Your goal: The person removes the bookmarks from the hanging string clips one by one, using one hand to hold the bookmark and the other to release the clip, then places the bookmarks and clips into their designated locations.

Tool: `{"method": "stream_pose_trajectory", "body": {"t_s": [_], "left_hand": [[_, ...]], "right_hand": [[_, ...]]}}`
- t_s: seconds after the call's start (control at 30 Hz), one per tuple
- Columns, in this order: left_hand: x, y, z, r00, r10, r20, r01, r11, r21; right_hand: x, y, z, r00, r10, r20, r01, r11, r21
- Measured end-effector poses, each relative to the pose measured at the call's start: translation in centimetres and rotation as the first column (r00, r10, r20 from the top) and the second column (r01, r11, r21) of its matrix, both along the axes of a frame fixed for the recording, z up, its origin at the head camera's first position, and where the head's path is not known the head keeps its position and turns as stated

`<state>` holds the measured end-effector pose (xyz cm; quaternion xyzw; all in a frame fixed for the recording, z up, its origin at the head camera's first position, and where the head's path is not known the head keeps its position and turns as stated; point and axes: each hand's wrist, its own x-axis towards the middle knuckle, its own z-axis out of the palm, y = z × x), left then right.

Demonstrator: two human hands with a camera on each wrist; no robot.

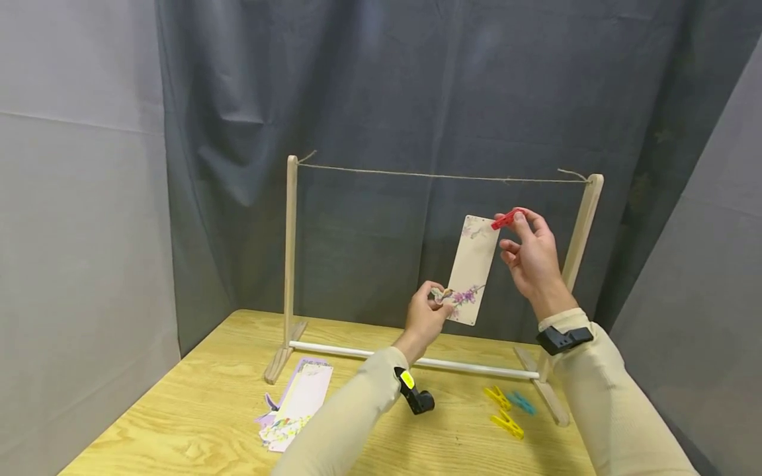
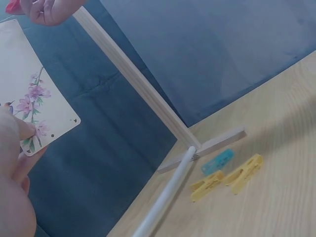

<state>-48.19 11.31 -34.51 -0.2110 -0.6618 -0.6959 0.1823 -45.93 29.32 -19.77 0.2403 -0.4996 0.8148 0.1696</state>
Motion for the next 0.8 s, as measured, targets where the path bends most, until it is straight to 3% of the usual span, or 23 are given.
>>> {"method": "stream_pose_trajectory", "body": {"t_s": [0.13,0.3,0.8], "left_hand": [[0.6,-0.2,-0.6,0.999,-0.029,0.011,0.029,1.000,0.009],[0.9,-0.7,-1.1,1.000,-0.027,0.003,0.027,0.999,0.019],[1.4,-1.7,-2.8,1.000,-0.026,0.010,0.026,0.999,0.025]], "right_hand": [[0.2,0.1,-0.6,1.000,-0.001,0.001,0.001,1.000,-0.004],[0.5,0.4,-1.5,0.999,0.040,0.008,-0.039,0.998,-0.043],[1.0,0.9,-3.8,0.997,0.080,0.006,-0.080,0.997,-0.025]]}}
